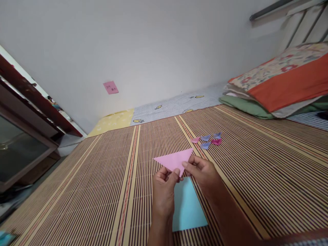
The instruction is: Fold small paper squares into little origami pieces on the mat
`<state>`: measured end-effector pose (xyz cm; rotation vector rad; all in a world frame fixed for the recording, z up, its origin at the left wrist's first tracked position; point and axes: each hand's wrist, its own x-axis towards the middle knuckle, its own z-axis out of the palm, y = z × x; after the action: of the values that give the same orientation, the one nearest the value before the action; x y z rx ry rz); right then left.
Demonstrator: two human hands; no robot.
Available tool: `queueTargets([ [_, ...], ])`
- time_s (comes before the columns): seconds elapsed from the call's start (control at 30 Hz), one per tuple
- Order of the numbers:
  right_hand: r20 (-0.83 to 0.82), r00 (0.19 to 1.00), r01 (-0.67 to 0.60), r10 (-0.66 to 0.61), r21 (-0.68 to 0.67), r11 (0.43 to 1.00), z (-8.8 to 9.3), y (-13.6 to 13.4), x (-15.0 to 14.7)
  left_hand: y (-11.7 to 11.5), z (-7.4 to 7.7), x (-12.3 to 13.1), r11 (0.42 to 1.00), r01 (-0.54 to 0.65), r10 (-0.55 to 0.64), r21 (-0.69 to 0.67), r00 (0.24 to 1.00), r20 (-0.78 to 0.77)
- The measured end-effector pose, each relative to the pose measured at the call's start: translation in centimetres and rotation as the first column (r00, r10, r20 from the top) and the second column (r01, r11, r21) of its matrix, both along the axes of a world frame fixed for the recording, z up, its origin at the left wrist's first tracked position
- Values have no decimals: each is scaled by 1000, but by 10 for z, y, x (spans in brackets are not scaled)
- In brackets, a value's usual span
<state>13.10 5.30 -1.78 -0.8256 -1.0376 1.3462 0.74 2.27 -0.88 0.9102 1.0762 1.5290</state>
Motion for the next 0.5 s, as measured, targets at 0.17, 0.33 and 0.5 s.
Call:
queueTargets([
  [0.17, 13, 997, 77, -77, -28, 997, -5, 4, 7, 0, -1, 0, 998, 36, -36, -42, 999, 4],
  [0.33, 68, 998, 7, -5, -22, 1000, -5, 3, 5, 4, -6, -3, 997, -70, 73, -43, 996, 56],
  [0.5, 142, 982, -125, 121, 21, 992, -4, -1, -4, 4, -6, -4, 986, -165, 168, -31, 979, 113],
])
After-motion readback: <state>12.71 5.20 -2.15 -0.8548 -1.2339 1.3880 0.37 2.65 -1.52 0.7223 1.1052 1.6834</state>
